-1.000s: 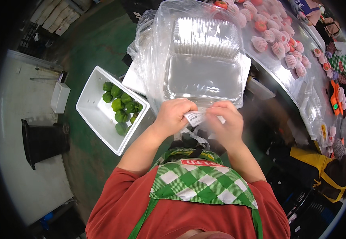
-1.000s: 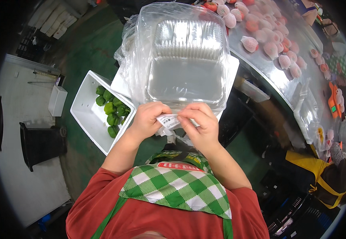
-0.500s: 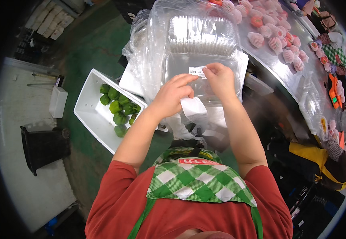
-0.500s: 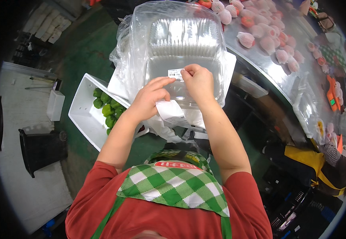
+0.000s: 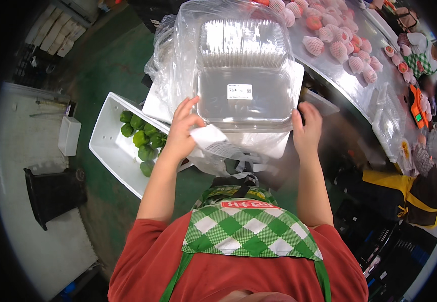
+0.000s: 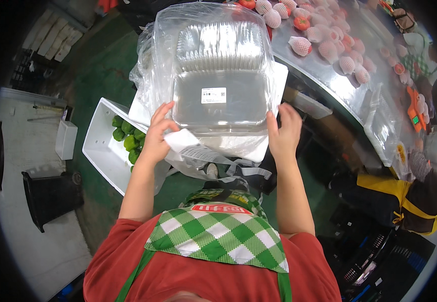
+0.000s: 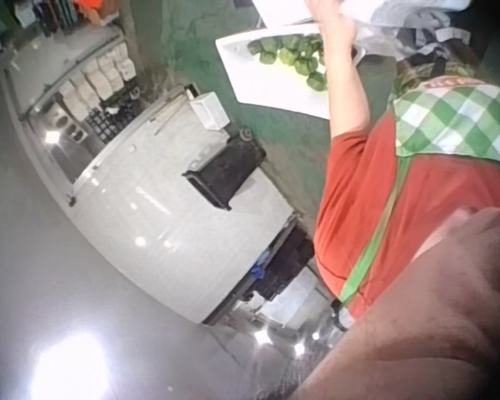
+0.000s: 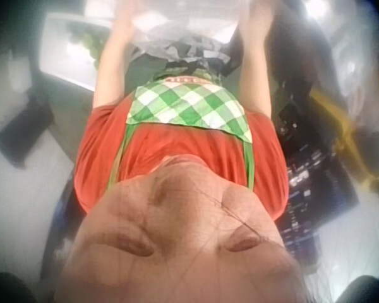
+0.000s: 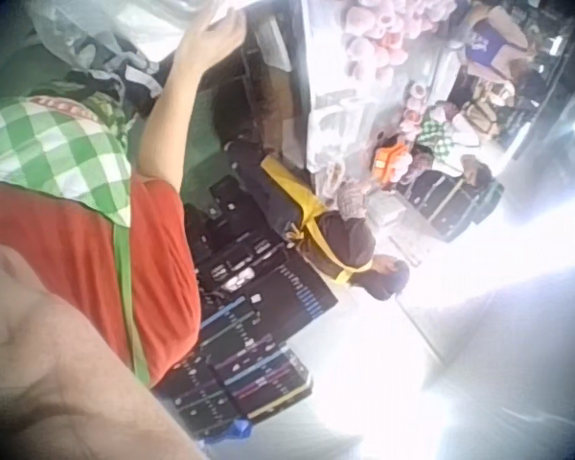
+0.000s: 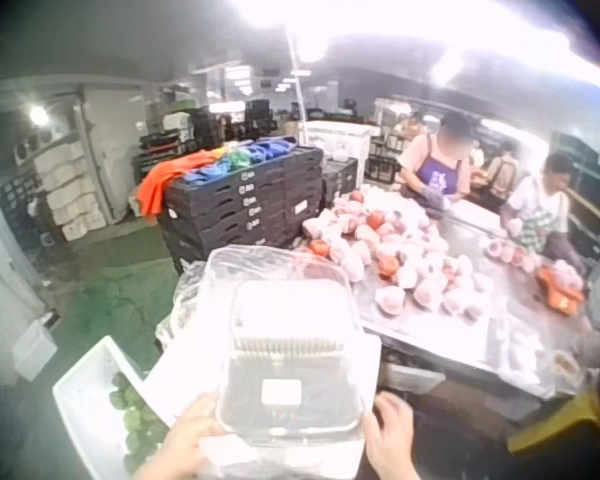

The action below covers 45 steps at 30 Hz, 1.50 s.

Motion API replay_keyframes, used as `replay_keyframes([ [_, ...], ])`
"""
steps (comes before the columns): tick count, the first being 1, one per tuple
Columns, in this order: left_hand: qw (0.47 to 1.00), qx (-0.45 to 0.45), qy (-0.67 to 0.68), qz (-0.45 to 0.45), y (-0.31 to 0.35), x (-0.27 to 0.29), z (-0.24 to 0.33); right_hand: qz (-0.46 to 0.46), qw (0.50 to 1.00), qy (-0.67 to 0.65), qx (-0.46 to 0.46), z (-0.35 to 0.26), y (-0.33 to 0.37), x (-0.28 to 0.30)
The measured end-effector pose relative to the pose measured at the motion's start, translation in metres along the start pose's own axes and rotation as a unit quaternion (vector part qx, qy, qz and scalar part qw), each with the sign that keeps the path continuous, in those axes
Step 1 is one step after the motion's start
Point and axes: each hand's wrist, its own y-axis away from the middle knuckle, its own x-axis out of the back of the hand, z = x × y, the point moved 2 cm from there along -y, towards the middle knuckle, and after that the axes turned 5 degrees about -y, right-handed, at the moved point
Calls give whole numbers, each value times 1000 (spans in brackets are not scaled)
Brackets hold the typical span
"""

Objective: The person applies printed labels to clear plastic containers on a workbench. They peel labels from a roll, smooth them onto the container lids, and stack the labeled units. The person briefly moves to a nearby crate to place a label on a container of strawberries before returning to the workbench.

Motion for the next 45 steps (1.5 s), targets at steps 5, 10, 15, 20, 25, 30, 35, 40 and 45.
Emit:
replay_keyframes([
  [5, 967, 87, 237, 16, 28, -22, -17, -58, 986, -81, -134, -24, 35, -4],
  [10, 967, 60, 247, -25, 44, -31, 5, -92, 935, -249, -236, -2, 15, 27],
  [15, 975, 57, 212, -13, 41, -29, 10, -123, 964, -145, -184, -11, 13, 41],
  [20, 975, 60, 213, -17, 43, -18, 13, -141, 968, -117, -173, -16, 23, 46],
  [25, 976, 45, 212, -5, 50, -24, 15, -141, 933, -236, -231, -36, 20, 64],
  [30, 996, 1, 72, 56, 46, -16, 38, -108, 895, -351, -254, -41, 7, 75],
  [35, 985, -164, 22, 47, 37, -10, 97, -82, 883, -419, -198, -45, -14, 67],
  [40, 985, -170, -15, -7, -11, -55, 85, -135, 904, -400, -67, -59, -34, 44],
  [45, 992, -33, 122, 14, -17, -66, 70, -276, 896, -347, -2, -78, -32, 31],
])
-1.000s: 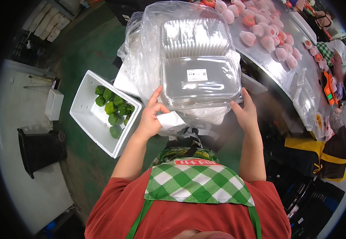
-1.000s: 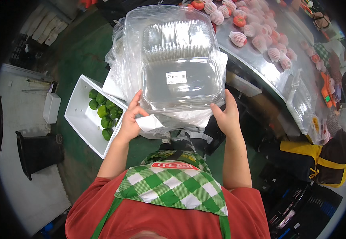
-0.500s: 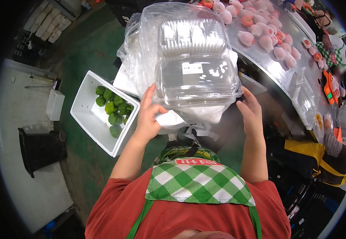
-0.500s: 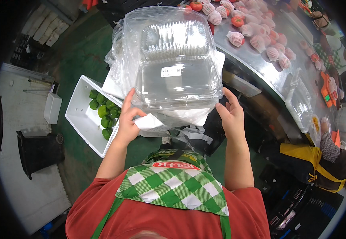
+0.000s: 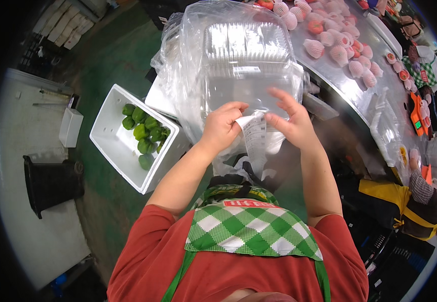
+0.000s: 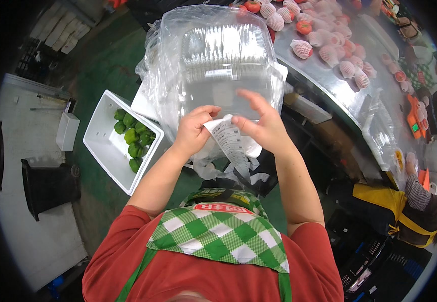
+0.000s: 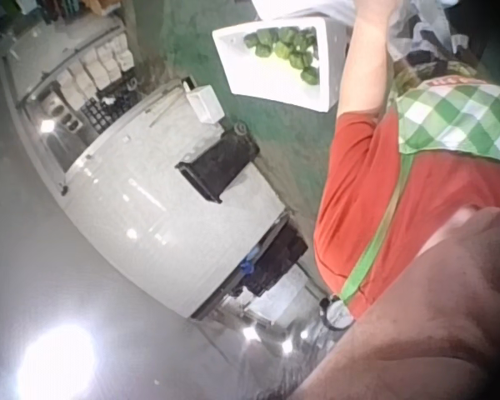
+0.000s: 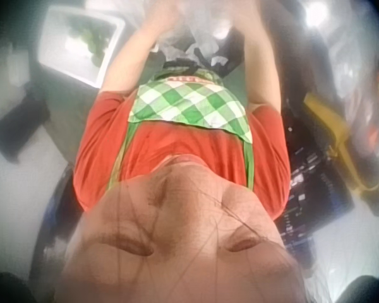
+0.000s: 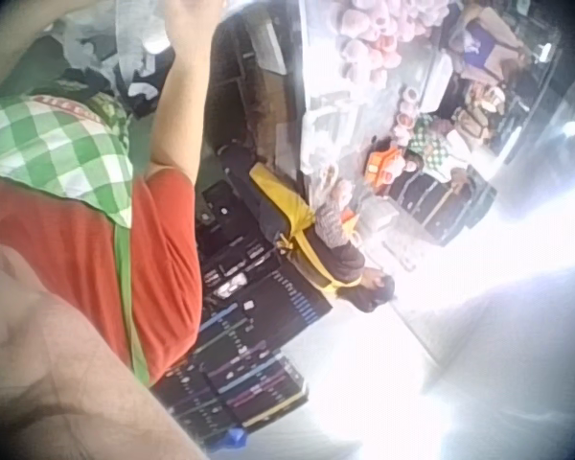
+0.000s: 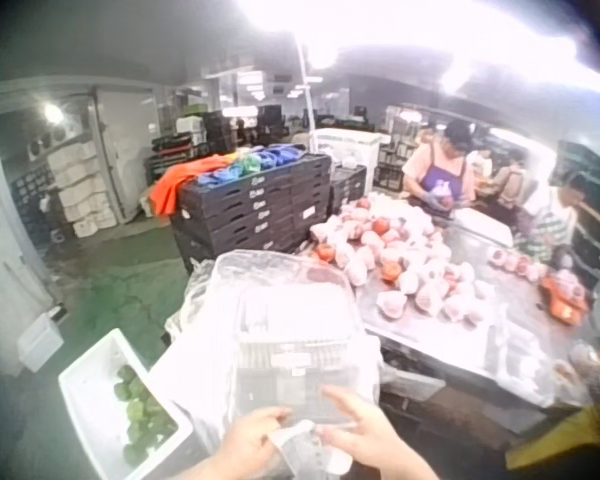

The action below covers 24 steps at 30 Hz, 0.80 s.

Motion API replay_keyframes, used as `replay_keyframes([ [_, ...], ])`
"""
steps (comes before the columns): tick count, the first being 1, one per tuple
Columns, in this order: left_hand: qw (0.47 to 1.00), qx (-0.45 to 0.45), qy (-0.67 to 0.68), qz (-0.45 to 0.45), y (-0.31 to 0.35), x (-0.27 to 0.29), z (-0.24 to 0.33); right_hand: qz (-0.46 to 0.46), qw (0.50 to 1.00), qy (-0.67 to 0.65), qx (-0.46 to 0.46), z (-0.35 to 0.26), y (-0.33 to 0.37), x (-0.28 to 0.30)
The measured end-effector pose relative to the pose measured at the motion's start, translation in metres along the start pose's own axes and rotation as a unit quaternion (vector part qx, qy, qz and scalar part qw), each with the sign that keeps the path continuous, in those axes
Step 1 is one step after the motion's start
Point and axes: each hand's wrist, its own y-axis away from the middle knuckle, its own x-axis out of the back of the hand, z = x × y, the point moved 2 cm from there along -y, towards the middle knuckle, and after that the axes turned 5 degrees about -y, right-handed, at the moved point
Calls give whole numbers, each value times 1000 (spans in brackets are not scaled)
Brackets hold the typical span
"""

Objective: The person applies printed labels to clear plastic containers on a workbench. They peel labels from a roll, smooth them onto the container lids, and stack the labeled units. The person briefly moves to a nearby crate to place a label on a container of strawberries before returning to the workbench.

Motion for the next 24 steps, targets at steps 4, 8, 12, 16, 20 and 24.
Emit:
replay_keyframes([
  [4, 998, -51, -30, 33, 0, -1, -13, -61, 997, -11, -50, 7, -2, -14],
  [8, 992, -61, -46, 98, -10, 3, 13, -47, 995, -12, -91, 21, -4, -16],
  [12, 996, -68, 12, 58, -12, 1, 14, -22, 995, -37, -86, 19, -5, -23],
  [16, 997, -58, -28, 37, -11, 3, 16, -16, 998, -27, -49, 19, -6, -19],
  [20, 993, -80, -87, 20, -9, 2, 9, 0, 997, -68, -21, 27, -6, -20],
  [24, 982, -43, -167, -78, -5, 11, 9, 167, 970, -138, -113, 22, -25, -13],
])
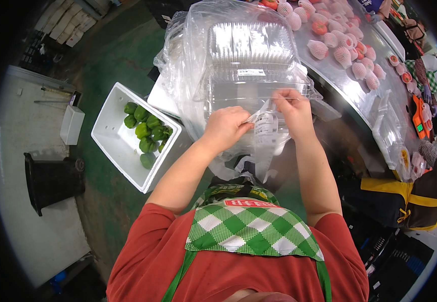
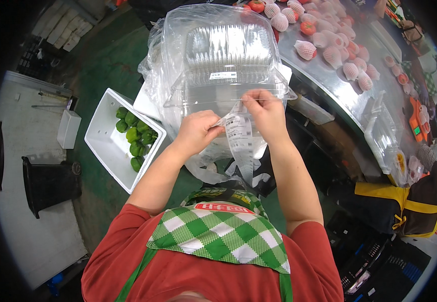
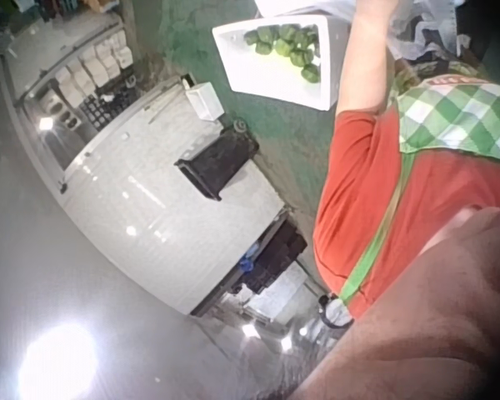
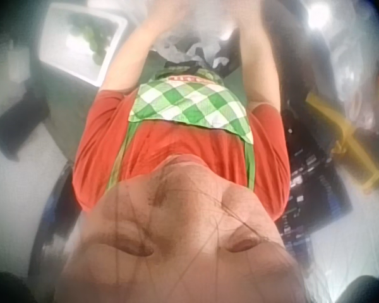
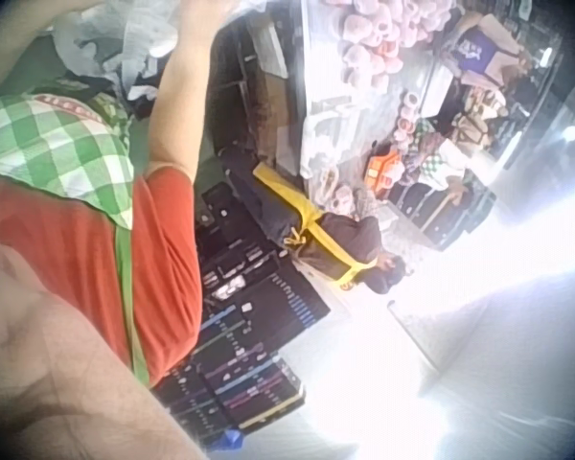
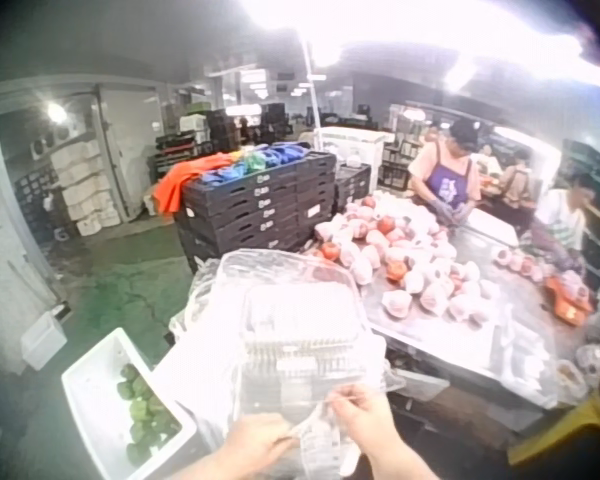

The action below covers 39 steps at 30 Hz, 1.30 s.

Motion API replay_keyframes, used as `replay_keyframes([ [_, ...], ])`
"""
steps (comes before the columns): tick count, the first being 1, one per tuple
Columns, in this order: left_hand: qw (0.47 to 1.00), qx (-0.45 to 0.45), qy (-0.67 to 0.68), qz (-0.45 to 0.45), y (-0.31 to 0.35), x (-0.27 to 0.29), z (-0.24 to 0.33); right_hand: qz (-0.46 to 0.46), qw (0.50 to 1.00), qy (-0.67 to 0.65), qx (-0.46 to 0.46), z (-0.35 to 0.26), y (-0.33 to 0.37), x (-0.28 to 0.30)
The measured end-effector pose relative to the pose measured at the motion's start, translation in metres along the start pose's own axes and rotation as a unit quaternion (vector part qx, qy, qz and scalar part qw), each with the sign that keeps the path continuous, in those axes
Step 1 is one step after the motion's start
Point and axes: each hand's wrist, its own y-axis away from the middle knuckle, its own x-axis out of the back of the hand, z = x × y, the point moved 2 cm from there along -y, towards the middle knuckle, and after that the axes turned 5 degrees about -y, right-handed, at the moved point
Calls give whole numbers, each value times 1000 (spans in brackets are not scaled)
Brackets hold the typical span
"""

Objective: The person applies printed labels to clear plastic containers on a workbench. They peel labels from a roll, smooth them onto the container lids, and stack the labeled units. The person briefly moves to a nearby crate to place a label on a container of strawberries before returning to the workbench.

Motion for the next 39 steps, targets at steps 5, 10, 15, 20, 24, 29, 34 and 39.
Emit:
replay_keyframes([
  [5, 998, -45, 32, -36, 15, 6, -11, 0, 993, 115, -7, 23, -39, -11],
  [10, 997, -82, 6, 5, 2, 7, -7, -9, 952, 295, 79, 51, -64, -10],
  [15, 996, -53, -29, -63, -2, -4, -15, 7, 884, 455, 111, 28, -47, -18],
  [20, 996, -14, -38, -78, 0, -3, -9, 27, 903, 408, 127, 23, -33, 7],
  [24, 996, -14, -33, -83, 0, -2, -10, 28, 910, 393, 126, 11, -28, 17],
  [29, 996, -27, -3, -91, 5, 7, -12, 91, 816, 551, 147, -16, 7, 54],
  [34, 995, -36, 27, -91, 13, 9, -17, 17, 852, 512, 109, 7, 55, 64],
  [39, 993, -2, 87, -75, 11, 12, -15, 31, 930, 360, 64, 18, 71, 62],
])
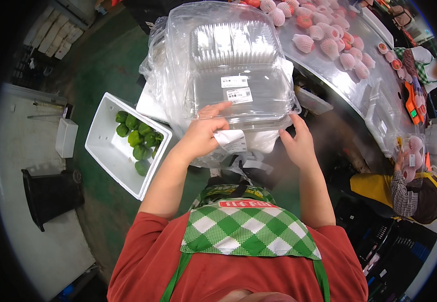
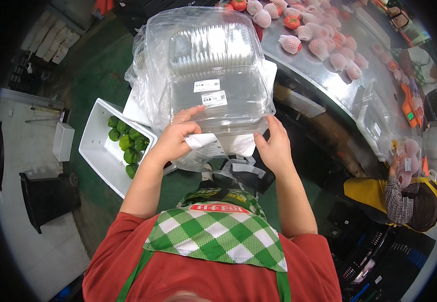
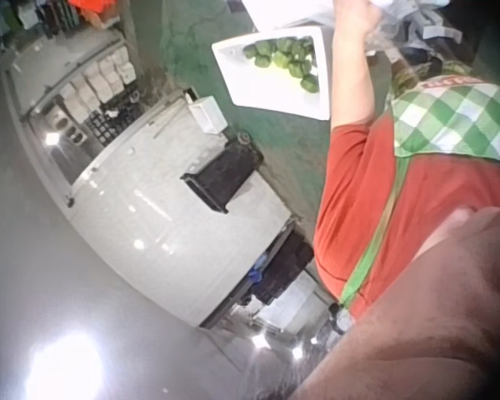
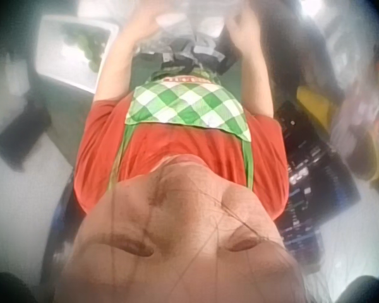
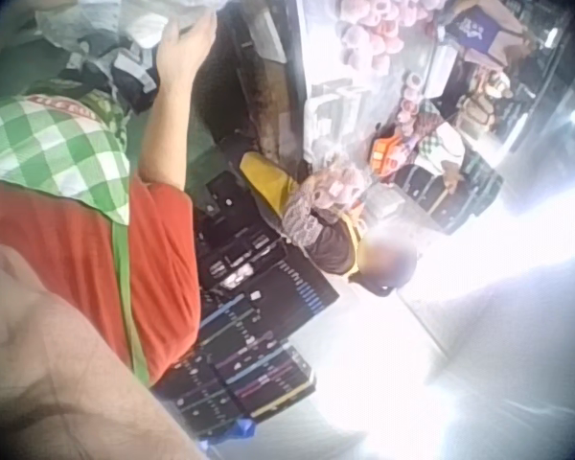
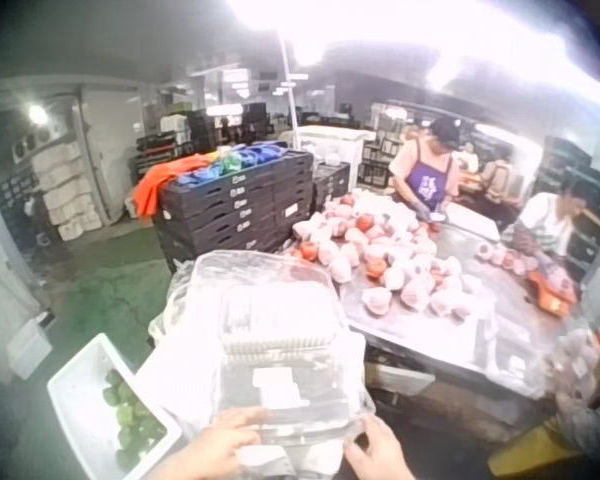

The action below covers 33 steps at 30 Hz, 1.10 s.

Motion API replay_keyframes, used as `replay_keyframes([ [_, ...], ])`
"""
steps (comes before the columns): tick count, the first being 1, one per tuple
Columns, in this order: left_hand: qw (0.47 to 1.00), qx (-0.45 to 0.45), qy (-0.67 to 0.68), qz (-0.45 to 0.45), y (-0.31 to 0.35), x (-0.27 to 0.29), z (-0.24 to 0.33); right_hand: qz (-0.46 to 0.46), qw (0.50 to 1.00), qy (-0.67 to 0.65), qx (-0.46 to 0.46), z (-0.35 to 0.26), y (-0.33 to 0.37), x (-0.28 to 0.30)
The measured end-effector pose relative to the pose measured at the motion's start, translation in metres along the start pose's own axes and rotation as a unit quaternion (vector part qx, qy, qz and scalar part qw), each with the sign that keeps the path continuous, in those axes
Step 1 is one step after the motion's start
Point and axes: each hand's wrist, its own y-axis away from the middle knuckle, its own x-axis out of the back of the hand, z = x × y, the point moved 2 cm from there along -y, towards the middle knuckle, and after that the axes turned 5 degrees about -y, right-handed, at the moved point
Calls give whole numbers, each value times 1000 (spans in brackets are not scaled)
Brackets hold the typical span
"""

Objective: The person applies printed labels to clear plastic containers on a workbench. They peel labels from a roll, smooth them onto the container lids, and stack the labeled units. The person briefly moves to a nearby crate to place a label on a container of strawberries before returning to the workbench.

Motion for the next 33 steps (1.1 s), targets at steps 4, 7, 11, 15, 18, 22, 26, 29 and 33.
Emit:
replay_keyframes([
  [4, 995, 25, 90, 30, 1, 1, -4, -14, 1000, -6, -24, -16, 6, 8],
  [7, 992, 29, 125, 19, 1, 3, -3, -16, 999, -37, -17, -16, 5, 10],
  [11, 988, 0, 152, -1, 8, 9, 4, 23, 921, -381, -77, -29, 1, 8],
  [15, 983, -22, 183, -21, 18, 5, 11, 51, 890, -426, -152, -31, -12, 14],
  [18, 990, -21, 140, -4, 21, 1, 11, 55, 962, -248, -98, 2, -14, 14],
  [22, 988, -43, 145, 36, 18, 4, 9, 55, 977, -175, -111, 9, 2, 9],
  [26, 992, -39, 107, 47, 14, 14, 18, 56, 987, -127, -79, 5, 12, 2],
  [29, 992, -37, 113, 41, 14, 14, 16, 62, 975, -192, -95, -12, 10, 6],
  [33, 990, -43, 122, 58, 17, 10, 17, 83, 833, -518, -175, -4, -2, 21],
])
